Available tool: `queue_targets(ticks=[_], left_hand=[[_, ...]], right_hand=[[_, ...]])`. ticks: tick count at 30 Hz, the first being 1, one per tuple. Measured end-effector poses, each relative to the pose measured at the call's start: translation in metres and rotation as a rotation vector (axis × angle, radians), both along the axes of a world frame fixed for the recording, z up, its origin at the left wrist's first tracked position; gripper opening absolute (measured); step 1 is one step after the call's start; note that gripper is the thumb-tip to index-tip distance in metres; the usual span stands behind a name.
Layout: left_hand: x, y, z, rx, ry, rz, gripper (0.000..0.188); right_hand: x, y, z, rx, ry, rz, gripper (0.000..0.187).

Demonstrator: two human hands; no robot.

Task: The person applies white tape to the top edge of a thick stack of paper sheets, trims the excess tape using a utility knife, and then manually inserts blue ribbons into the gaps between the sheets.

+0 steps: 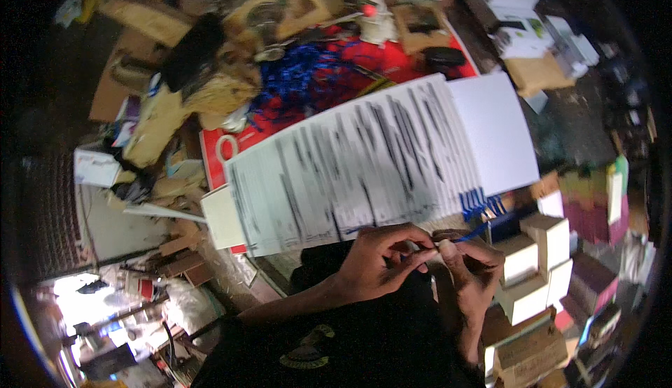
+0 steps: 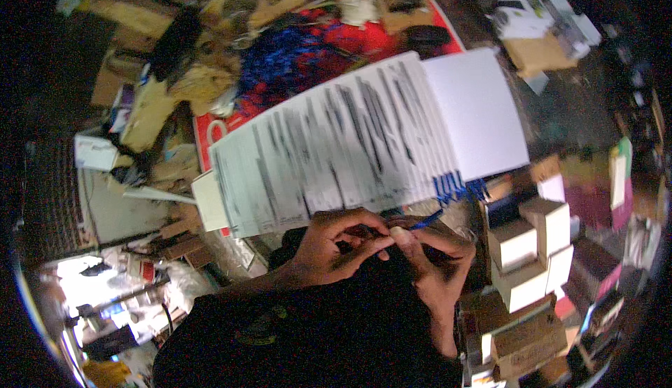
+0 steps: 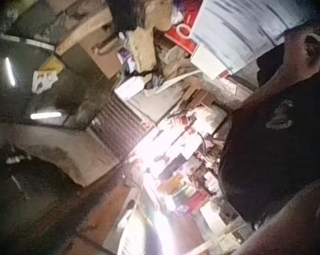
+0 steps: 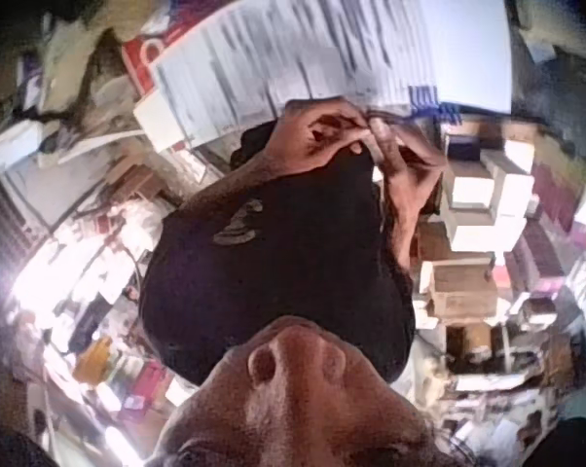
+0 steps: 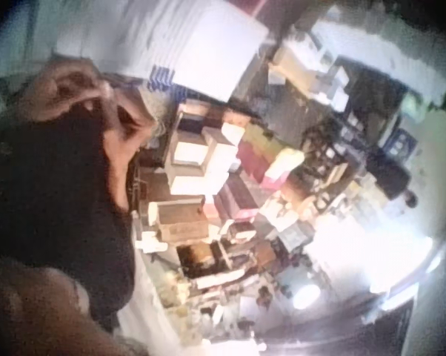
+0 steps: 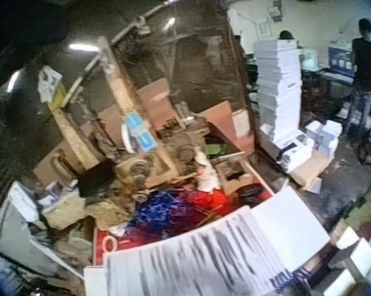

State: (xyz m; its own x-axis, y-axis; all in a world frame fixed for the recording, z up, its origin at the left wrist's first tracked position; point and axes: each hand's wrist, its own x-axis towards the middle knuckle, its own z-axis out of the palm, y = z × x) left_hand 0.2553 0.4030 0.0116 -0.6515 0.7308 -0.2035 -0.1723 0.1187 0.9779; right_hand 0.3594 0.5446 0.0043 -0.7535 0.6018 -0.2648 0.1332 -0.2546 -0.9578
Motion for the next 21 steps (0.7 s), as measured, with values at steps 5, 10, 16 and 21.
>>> queue_targets(ticks=[5,10,16,21], left_hand=[[0.012,-0.005,-0.012,-0.199,0.159,-0.545,0.015],[0.001,0.004,-0.019,-0.562,0.248,-1.021,0.031],[-0.051,0.034,-0.02,-0.347,0.711,-0.315,0.025],[-0.084,0.052,-0.045,-0.291,1.051,-0.207,0.025]], right_hand=[[0.012,0.015,-0.006,-0.307,-0.028,-0.059,0.02],[0.014,0.027,-0.021,-0.114,-0.299,-0.049,0.025],[0.015,0.034,-0.062,0.049,-0.211,0.089,0.025],[0.006,0.039,-0.093,-0.102,-0.022,0.135,0.022]])
